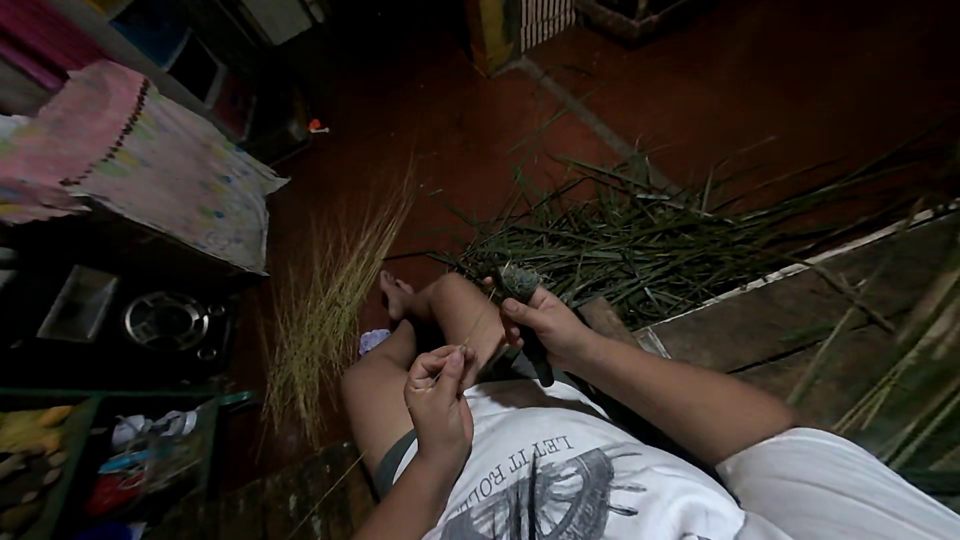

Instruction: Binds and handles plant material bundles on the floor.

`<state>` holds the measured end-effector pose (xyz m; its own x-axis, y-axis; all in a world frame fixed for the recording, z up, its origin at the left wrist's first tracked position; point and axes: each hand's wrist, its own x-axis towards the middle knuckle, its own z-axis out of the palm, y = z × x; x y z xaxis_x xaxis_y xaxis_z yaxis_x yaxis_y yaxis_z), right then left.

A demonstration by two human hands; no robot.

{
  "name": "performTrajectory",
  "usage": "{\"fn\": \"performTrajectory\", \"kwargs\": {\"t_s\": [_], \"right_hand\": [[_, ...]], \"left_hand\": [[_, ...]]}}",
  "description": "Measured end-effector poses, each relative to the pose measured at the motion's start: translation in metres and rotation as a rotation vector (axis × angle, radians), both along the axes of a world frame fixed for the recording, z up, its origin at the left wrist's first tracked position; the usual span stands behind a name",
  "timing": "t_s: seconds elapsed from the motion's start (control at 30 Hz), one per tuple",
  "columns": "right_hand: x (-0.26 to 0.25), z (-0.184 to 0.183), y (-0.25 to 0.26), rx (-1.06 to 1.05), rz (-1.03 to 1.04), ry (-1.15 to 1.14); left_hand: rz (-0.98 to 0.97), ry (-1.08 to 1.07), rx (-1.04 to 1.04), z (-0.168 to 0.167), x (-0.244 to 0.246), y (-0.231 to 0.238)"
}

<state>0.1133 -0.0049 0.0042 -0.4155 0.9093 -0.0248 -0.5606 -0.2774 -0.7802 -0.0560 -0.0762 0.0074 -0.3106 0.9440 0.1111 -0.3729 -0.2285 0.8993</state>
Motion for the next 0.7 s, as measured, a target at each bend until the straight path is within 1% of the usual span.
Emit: {"fn": "performTrajectory", "kwargs": {"t_s": [0.13, 0.23, 0.4, 0.5, 0.6, 0.7], "right_hand": [[-0.002, 0.000, -0.002, -0.026, 0.011, 0.026], [-0.004, 0.000, -0.006, -0.004, 0.066, -0.002], [-0.011, -0.004, -0.025, 0.160, 0.336, -0.037], [-0.012, -0.007, -0.025, 0.186, 0.429, -0.014], [-0.012, -0.010, -0.023, 0.195, 0.452, 0.021], [-0.011, -0.006, -0.025, 0.174, 0.406, 0.031]], "left_hand": [[0.037, 0.023, 0.008, 0.000, -0.001, 0.000], [0.055, 0.086, 0.047, -0.002, -0.002, 0.000], [0.054, 0.250, 0.251, -0.012, -0.006, 0.004], [0.069, 0.340, 0.352, -0.016, -0.011, 0.005], [0.090, 0.431, 0.413, -0.016, -0.013, 0.005], [0.101, 0.539, 0.458, -0.017, -0.016, 0.004]]}}
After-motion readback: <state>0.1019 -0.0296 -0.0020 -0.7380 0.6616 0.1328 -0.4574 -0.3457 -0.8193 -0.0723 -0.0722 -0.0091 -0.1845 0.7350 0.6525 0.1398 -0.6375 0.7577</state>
